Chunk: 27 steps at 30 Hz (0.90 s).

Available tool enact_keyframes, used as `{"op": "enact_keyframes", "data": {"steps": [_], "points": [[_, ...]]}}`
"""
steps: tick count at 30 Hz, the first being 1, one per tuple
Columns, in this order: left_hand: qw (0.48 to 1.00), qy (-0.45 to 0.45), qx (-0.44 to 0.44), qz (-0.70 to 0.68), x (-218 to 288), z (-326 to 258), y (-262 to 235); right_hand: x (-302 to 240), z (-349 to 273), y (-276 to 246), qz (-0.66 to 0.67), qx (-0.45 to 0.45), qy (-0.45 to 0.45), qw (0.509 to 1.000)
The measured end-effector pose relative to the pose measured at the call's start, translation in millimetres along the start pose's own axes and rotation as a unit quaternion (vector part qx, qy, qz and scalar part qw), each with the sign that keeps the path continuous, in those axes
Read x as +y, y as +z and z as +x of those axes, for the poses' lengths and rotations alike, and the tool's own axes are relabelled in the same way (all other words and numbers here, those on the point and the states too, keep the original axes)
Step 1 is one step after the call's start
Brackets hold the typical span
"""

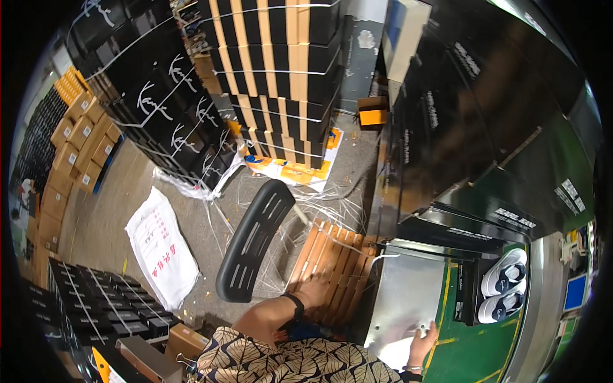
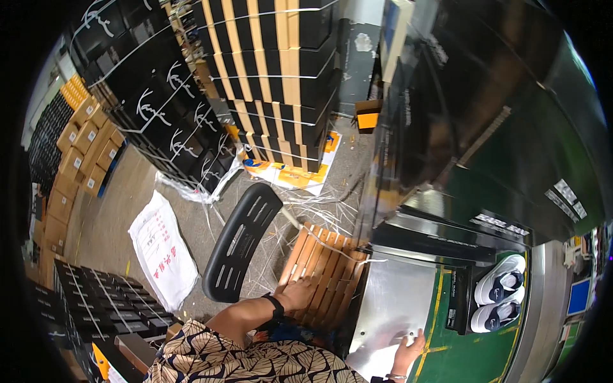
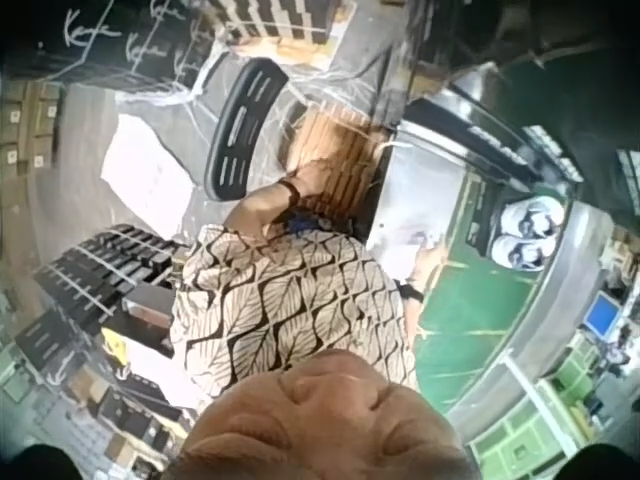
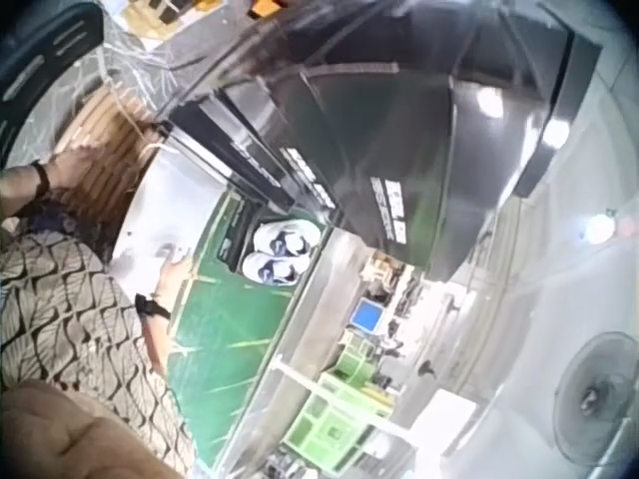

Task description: Cleaning sneakers with an air gun, placing them in shoe boxes, and bundling stacks of shoe boxes with wire.

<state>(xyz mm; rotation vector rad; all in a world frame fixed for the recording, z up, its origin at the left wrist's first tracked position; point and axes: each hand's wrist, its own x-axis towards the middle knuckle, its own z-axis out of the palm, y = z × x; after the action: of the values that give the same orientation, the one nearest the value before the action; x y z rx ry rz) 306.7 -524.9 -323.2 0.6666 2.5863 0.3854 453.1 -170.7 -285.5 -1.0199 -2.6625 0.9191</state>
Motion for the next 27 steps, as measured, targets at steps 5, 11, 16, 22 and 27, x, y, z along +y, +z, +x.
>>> {"op": "enact_keyframes", "data": {"steps": [5,11,16,22,27], "points": [[0.995,-0.079,-0.044,-0.048,-21.3,-8.5,-6.1,-30.2,-9.9,36.1,0.051,-0.115,-0.127,0.984],[0.986,-0.079,0.046,-0.141,-33.3,-19.9,3.3,-119.5,-4.2,48.5,0.04,-0.24,-0.13,0.961],[0.969,-0.05,0.044,-0.239,-15.5,1.9,-27.2,-125.2,4.5,59.9,0.021,-0.272,-0.143,0.951],[0.946,0.066,0.183,-0.261,19.0,73.2,-25.9,-183.9,-10.7,37.9,0.101,-0.336,-0.045,0.935],[0.975,-0.022,0.032,-0.22,58.5,108.3,-40.6,-222.7,-0.2,18.9,0.274,-0.33,0.061,0.901]]}}
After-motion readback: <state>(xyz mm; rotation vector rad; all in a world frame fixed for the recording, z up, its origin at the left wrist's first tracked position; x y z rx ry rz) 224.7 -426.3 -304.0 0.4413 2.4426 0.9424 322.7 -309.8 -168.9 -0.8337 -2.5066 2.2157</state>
